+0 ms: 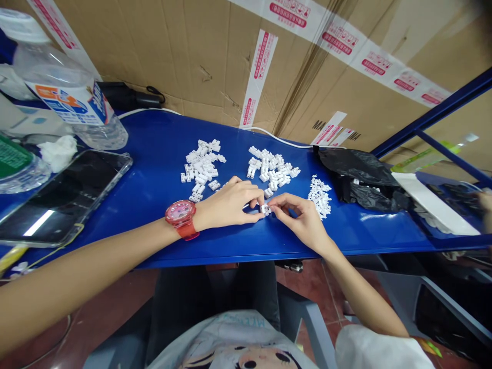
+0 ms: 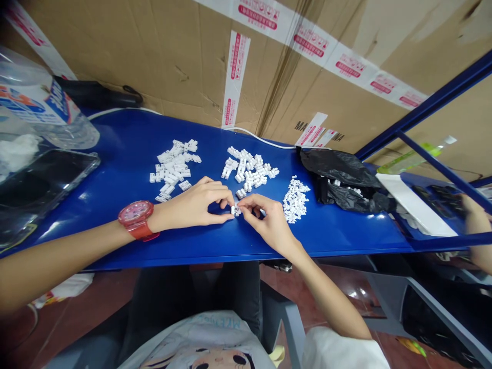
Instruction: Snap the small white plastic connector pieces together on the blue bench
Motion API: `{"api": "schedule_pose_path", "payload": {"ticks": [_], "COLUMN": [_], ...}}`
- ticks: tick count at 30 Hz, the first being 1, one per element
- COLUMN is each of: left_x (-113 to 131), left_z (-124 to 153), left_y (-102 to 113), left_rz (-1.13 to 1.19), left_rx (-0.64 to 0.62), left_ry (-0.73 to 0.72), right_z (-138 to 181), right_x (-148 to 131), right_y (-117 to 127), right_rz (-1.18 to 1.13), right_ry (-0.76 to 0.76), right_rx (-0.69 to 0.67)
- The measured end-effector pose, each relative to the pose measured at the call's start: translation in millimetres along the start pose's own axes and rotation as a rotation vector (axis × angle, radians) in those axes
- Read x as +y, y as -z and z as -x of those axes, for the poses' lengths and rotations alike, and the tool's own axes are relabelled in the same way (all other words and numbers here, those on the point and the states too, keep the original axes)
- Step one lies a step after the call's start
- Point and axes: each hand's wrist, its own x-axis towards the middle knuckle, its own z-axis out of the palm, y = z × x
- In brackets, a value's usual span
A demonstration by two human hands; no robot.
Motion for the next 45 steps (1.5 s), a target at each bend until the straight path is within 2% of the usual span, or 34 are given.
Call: {"api": "schedule_pose_path", "payload": {"ticks": [6,18,26,29,31,35,38,41,45], "left_x": [-1.0,1.3,0.9,2.0,0.0,-20.0,-42.4,-50.9,-35.6], "left_z": [0.6,0.1,0.6,-0.2,-0.7,1.2,4.9,7.7,9.0], "left_y": [-0.1,0.0,-2.0,-0.7,6.3,36.0,56.5,62.6,59.2], "left_rz": [-0.007,-0.011,-0.012,-0.027,-0.072,-0.259,-0.418,-0.428,-0.373], "left_rx": [-0.003,-0.008,-0.008,-0.029,-0.025,0.140,0.220,0.135,-0.029], "left_ry": [-0.012,-0.020,-0.014,-0.022,-0.040,-0.007,0.094,0.110,0.080], "right_z": [-4.1,-6.6,-8.4,-13.2,-13.9,-3.0,8.7,12.1,6.9], "right_x": [-3.0,-3.3,-4.1,-6.4,-7.4,-7.1,-6.1,-3.5,5.4], "right_y": [1.1,5.6,6.8,6.1,2.9,-7.3,-10.5,-7.0,6.3], "right_rz": [0.008,-0.139,-0.081,0.000,0.117,0.380,0.500,0.637,0.714], "right_ry": [-0.009,-0.109,-0.115,-0.086,-0.012,0.291,0.434,0.410,0.328], "right_rx": [-0.024,-0.096,-0.123,-0.138,-0.103,0.106,0.067,0.054,0.083]}}
